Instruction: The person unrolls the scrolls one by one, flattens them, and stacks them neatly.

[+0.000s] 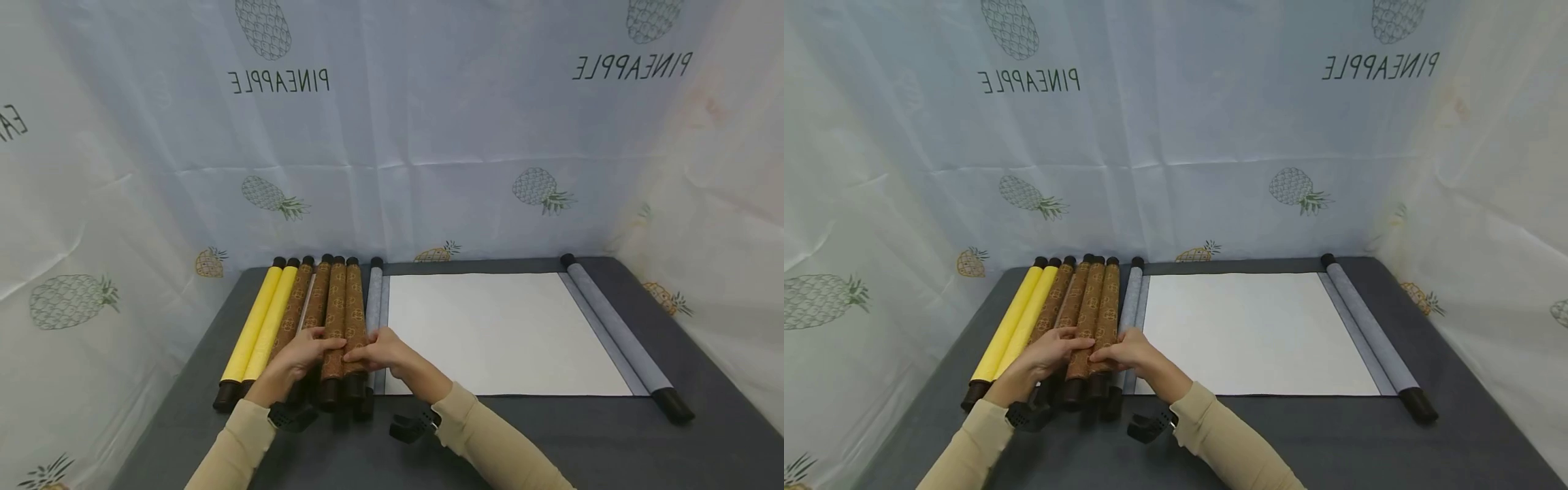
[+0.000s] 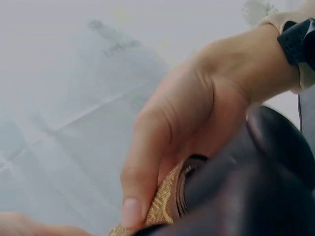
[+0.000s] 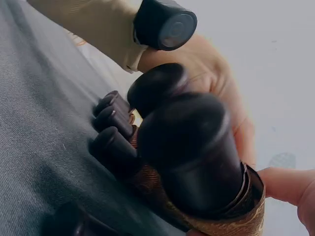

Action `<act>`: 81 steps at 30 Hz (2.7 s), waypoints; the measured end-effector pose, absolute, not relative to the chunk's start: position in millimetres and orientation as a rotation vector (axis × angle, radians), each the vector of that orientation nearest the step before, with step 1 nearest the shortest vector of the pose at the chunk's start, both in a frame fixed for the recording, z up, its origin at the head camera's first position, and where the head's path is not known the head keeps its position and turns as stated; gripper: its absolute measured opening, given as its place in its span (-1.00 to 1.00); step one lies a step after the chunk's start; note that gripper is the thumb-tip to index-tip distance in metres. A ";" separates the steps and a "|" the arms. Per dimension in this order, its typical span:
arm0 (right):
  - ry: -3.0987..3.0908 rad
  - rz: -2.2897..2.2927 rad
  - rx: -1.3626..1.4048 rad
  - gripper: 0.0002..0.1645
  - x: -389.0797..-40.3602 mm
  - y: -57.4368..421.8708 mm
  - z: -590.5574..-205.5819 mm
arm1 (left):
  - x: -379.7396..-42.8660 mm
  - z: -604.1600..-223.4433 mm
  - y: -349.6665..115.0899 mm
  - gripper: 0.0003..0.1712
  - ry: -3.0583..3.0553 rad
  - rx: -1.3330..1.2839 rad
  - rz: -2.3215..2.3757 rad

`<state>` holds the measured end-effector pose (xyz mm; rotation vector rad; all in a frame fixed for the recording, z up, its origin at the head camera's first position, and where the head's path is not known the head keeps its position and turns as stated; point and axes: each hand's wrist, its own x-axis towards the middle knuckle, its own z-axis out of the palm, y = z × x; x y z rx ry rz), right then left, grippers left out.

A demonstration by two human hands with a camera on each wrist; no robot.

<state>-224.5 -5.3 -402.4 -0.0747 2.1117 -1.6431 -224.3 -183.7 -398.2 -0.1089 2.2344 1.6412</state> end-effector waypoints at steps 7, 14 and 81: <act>2.111 -1.696 -0.171 -0.37 -221.2 13.8 -396.2 | -214.1 -385.7 -159.7 -0.07 2.284 -0.119 1.735; 2.225 -1.698 -0.228 -0.36 -218.8 39.7 -379.7 | -214.6 -371.3 -131.1 -0.13 2.267 -0.021 1.881; 2.346 -2.080 0.131 -0.33 -257.8 99.5 -407.8 | -255.9 -397.5 -52.9 -0.19 2.385 0.358 1.991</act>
